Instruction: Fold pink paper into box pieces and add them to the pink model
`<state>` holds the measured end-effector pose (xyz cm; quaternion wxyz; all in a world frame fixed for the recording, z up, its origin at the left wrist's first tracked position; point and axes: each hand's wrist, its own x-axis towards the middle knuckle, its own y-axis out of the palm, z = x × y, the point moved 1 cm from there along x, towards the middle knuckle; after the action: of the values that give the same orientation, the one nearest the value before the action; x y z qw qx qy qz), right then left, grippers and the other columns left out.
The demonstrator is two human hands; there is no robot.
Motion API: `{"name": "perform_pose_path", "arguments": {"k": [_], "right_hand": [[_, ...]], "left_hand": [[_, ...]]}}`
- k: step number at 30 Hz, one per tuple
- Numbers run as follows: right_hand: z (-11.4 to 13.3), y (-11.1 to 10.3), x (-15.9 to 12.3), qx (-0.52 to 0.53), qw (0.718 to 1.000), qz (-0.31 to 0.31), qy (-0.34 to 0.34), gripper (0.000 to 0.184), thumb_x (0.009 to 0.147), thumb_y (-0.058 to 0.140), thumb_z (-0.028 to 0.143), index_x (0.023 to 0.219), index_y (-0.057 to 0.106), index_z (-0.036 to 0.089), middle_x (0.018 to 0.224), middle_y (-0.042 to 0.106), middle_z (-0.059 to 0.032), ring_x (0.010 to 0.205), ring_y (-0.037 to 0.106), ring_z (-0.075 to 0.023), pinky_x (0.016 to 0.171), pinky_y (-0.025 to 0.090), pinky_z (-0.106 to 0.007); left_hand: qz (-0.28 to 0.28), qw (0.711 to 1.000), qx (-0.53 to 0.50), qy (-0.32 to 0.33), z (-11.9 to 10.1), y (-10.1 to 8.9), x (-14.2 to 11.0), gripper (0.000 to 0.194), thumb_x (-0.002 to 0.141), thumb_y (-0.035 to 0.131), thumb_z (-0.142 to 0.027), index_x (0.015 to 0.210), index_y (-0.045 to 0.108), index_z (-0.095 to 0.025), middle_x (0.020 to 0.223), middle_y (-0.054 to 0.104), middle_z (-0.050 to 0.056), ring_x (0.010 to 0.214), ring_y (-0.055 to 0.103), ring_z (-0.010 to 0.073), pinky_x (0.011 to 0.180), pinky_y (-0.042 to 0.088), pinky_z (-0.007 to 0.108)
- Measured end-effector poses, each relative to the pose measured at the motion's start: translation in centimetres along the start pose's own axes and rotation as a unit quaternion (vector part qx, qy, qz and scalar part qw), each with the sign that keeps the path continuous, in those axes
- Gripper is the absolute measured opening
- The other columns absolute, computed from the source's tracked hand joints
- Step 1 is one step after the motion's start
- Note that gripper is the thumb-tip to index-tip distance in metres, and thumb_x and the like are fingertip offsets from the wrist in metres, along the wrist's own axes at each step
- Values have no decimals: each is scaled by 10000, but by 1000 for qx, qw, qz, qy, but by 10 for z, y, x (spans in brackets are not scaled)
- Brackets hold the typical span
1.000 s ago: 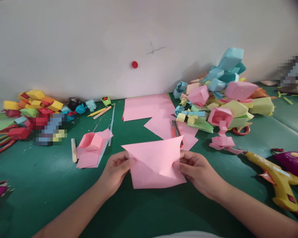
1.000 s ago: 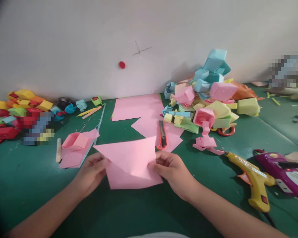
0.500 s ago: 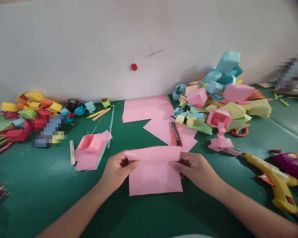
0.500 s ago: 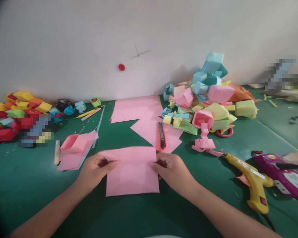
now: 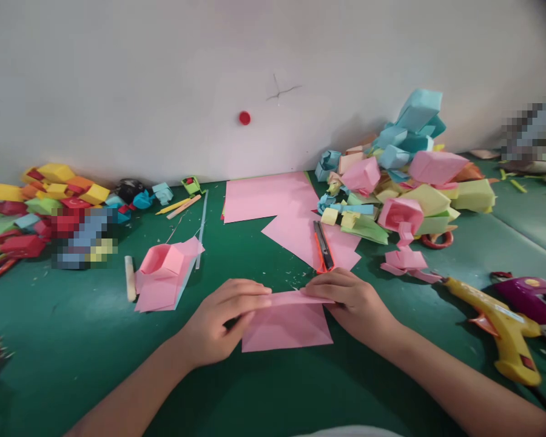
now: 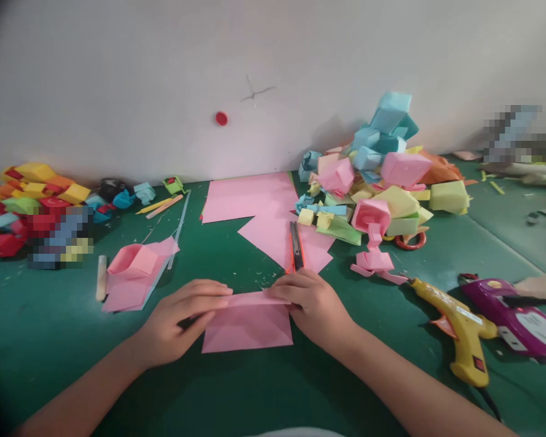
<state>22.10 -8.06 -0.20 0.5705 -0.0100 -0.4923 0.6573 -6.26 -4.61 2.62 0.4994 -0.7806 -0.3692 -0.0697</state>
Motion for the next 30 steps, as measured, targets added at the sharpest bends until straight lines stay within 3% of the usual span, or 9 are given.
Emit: {"name": "perform_pose_path", "arguments": {"k": [3,6,11,15,23,30], "right_hand": [[-1,0,-1,-35,999,-20,-28,508,869,454,-47,1133,741,279,1072,766,-34,914,672,-194,794,577,-384],[0,-2,-1,-63,997,-23,-41,562,849,434,-68,1157,736,292,1127,755,-31,932,656,-202,796,577,-392],[2,0,0,-87,995,3,-56,512,857,459,-44,1136,752,270,1215,731,-42,973,624,-226,828,573,-414],[3,2,-2,-92,994,50,-29,459,849,504,-4,1130,755,259,1301,693,-46,1056,596,-252,919,537,-459],[15,-7,-2,-87,984,156,15,639,666,534,28,1253,686,231,1496,552,-52,1326,451,-353,1062,403,-585],[20,-5,-1,-75,978,192,11,459,803,524,51,1166,717,254,1476,569,-59,1348,458,-324,1082,366,-566]], "left_hand": [[-11,997,29,64,-13,0,1,497,904,543,-23,1379,542,-166,1290,666,135,1276,580,253,1043,511,458],[-11,993,77,88,-17,4,1,537,899,546,16,1410,507,-144,1248,685,129,1238,600,235,1039,503,434],[61,989,127,51,-11,14,0,414,954,578,-113,1365,547,-151,1233,683,117,1174,612,242,1018,496,429],[117,983,140,21,-4,18,1,302,988,559,-220,1281,607,-164,1243,675,105,1161,603,257,1005,494,446],[124,984,125,9,1,22,0,307,1014,487,-176,1291,619,-195,1278,677,88,1194,599,235,1008,482,417],[128,986,106,6,-1,20,2,266,1028,486,-173,1240,642,-210,1255,701,61,1158,623,201,1000,423,389]]}}
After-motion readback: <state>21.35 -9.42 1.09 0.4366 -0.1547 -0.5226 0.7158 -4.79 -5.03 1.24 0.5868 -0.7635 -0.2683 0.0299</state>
